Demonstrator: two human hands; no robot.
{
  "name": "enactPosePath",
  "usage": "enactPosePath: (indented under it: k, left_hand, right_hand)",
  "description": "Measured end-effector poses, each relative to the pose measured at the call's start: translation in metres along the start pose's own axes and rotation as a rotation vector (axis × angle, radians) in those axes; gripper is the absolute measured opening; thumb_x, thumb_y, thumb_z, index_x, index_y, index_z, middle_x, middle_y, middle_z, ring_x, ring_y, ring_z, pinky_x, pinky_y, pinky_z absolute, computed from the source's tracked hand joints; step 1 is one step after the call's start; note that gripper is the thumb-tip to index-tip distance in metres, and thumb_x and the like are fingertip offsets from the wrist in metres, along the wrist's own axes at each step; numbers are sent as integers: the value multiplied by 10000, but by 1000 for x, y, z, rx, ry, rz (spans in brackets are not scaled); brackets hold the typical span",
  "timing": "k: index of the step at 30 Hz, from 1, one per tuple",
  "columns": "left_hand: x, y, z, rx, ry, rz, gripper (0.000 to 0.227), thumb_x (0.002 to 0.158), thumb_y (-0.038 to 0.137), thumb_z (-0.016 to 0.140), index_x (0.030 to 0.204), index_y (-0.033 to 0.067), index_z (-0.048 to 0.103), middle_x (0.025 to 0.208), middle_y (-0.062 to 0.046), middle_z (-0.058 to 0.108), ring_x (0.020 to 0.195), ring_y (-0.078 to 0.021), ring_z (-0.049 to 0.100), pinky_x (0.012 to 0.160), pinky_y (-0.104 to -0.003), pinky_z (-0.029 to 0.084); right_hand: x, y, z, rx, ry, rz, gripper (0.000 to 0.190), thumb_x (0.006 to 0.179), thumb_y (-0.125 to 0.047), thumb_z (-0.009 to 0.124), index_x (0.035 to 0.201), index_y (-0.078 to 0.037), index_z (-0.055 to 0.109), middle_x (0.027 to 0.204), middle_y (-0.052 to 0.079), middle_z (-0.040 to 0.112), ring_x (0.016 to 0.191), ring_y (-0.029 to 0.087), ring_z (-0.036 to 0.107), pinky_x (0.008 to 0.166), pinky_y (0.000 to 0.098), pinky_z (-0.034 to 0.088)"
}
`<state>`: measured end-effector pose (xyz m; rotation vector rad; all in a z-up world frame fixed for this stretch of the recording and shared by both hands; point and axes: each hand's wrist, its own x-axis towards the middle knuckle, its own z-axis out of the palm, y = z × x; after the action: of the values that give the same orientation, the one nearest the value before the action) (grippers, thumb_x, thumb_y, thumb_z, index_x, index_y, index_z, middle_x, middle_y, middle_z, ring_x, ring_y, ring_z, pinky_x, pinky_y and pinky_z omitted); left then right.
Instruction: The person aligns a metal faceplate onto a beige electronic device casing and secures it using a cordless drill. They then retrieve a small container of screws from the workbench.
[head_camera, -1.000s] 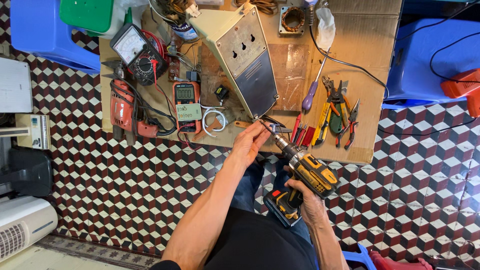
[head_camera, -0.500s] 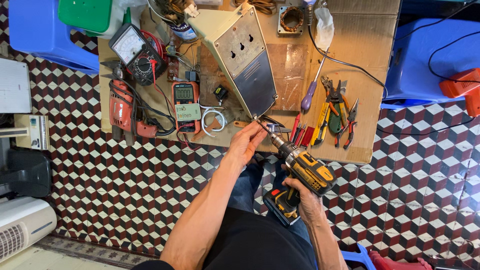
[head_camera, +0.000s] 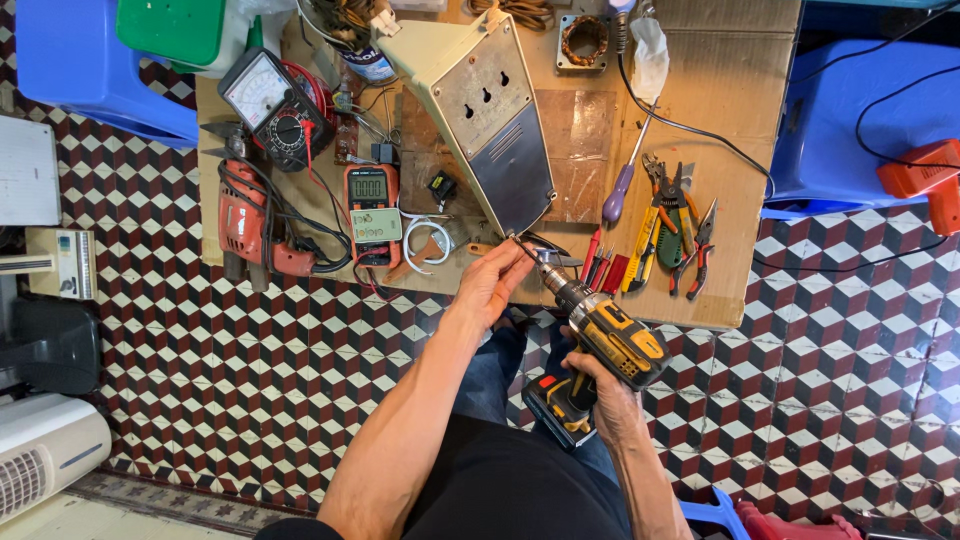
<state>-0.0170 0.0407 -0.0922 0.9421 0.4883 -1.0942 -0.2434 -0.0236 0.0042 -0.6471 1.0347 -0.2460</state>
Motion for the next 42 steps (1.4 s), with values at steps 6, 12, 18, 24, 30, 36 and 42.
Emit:
enactPosePath:
  k: [6, 12, 18, 24, 30, 36, 42]
  left_hand:
    - [-18, 33, 13, 701, 245, 28, 441, 946, 208, 703, 1192, -156, 732, 1042, -248, 738, 890, -284, 700, 777, -365, 565]
    - [-10, 75, 34, 1073, 131, 803, 704, 863, 409, 844, 1281, -71, 543, 1101, -141, 704, 986, -262, 690, 847, -417, 570]
    - [3, 68, 32, 1417, 344, 581, 509, 953, 494, 750, 1121, 14, 714, 921, -153, 766, 822, -257, 717, 797, -397, 559]
    - [4, 67, 22, 1295, 241, 709, 474, 940, 442, 722, 1112, 3, 671, 927, -150, 771, 794, -264, 735, 735, -378, 570]
    - [1, 71, 27, 1398, 276, 692, 477, 929, 437, 722, 1128, 6, 669, 842, -142, 754, 718, -266, 710, 684, -387, 547]
    - [-3, 73, 30, 1383, 254, 675, 500, 937, 471, 706, 1087, -4, 663, 817, -126, 749, 699, -238, 708, 681, -382, 553]
    - [0, 72, 26, 1386, 266, 629, 492, 941, 472, 704, 1091, 5, 674, 839, -137, 758, 728, -263, 721, 705, -384, 562]
  right_hand:
    - [2, -4, 3, 49, -18, 31, 412, 787, -43, 732, 1194, -15, 676, 1150, 124, 731, 908, 166, 680, 855, 345, 593]
    - [3, -9, 7, -24, -7, 15, 384, 776, -30, 746, 1154, 8, 691, 1057, 116, 743, 880, 175, 693, 841, 348, 603]
    - [9, -6, 6, -99, -9, 0, 305, 796, -46, 757, 1092, 4, 702, 961, 87, 724, 804, 158, 671, 767, 328, 594]
    - [15, 3, 8, -47, -30, -55, 226, 845, -62, 767, 1055, -1, 708, 894, 66, 691, 763, 140, 633, 726, 293, 544]
    - [13, 9, 13, -36, -21, -67, 236, 832, -69, 753, 1058, -21, 710, 918, 55, 714, 762, 131, 641, 739, 287, 558]
    - [13, 10, 14, -47, -36, -57, 268, 829, -102, 766, 1082, -30, 713, 976, 73, 725, 784, 131, 656, 762, 316, 584]
    - [14, 19, 5, -269, -27, -86, 341, 817, -204, 785, 1126, -88, 702, 1023, 56, 752, 840, 138, 699, 796, 317, 618]
